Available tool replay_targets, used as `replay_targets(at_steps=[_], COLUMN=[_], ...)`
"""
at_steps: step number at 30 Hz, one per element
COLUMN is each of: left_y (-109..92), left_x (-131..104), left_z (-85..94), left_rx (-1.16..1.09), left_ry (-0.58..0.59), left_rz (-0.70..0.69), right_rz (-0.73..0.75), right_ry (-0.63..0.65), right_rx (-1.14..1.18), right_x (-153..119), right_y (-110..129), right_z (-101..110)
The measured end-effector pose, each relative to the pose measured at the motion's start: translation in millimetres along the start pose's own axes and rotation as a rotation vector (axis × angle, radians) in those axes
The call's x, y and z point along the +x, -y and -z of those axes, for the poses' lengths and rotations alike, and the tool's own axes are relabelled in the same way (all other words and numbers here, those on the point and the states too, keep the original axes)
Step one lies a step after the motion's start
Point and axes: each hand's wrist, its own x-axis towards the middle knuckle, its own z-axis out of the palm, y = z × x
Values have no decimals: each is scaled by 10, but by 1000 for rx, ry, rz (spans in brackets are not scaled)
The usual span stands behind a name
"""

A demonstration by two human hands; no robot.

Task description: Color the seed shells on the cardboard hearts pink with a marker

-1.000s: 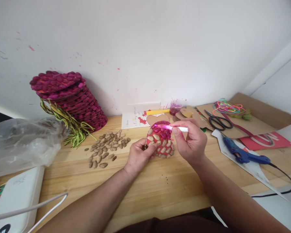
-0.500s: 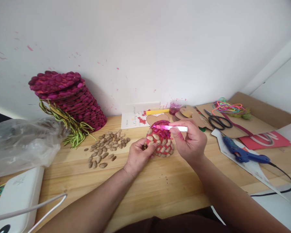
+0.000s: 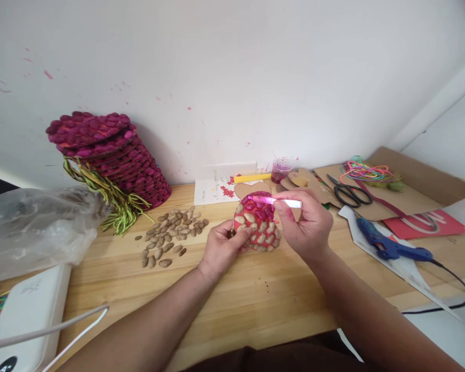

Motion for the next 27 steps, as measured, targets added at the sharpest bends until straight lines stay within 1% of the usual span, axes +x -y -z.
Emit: replay_targets(at_steps=[2, 6, 9, 11, 14, 16, 20, 24, 27], left_y=[-7, -18, -15, -12, -18, -29, -53, -66, -72], left_x=[0, -4, -6, -6, -3, 0, 10, 22, 25], left_z=[-4, -9, -9, -7, -2, 0, 2, 8, 10], left_rx=[-12, -19, -23, -35, -49, -54, -75, -110, -111], left_ry=[0, 6, 1, 1, 5, 5, 15, 31, 45], left_rz=[3, 1, 11, 21, 23, 30, 46, 53, 59], right_rz=[-2, 14, -3, -11, 15, 29, 6, 1, 15], right_ry=[-10, 38, 14, -6, 20, 28, 0, 7, 23], right_rx=[15, 25, -20, -1, 37, 9, -53, -3, -7], right_x=[7, 10, 3, 0, 2, 4, 1, -1, 7], right_y=[2, 9, -8, -15, -3, 5, -8, -4, 16], right_z=[-4, -10, -11, -12, -16, -17, -6, -9, -20])
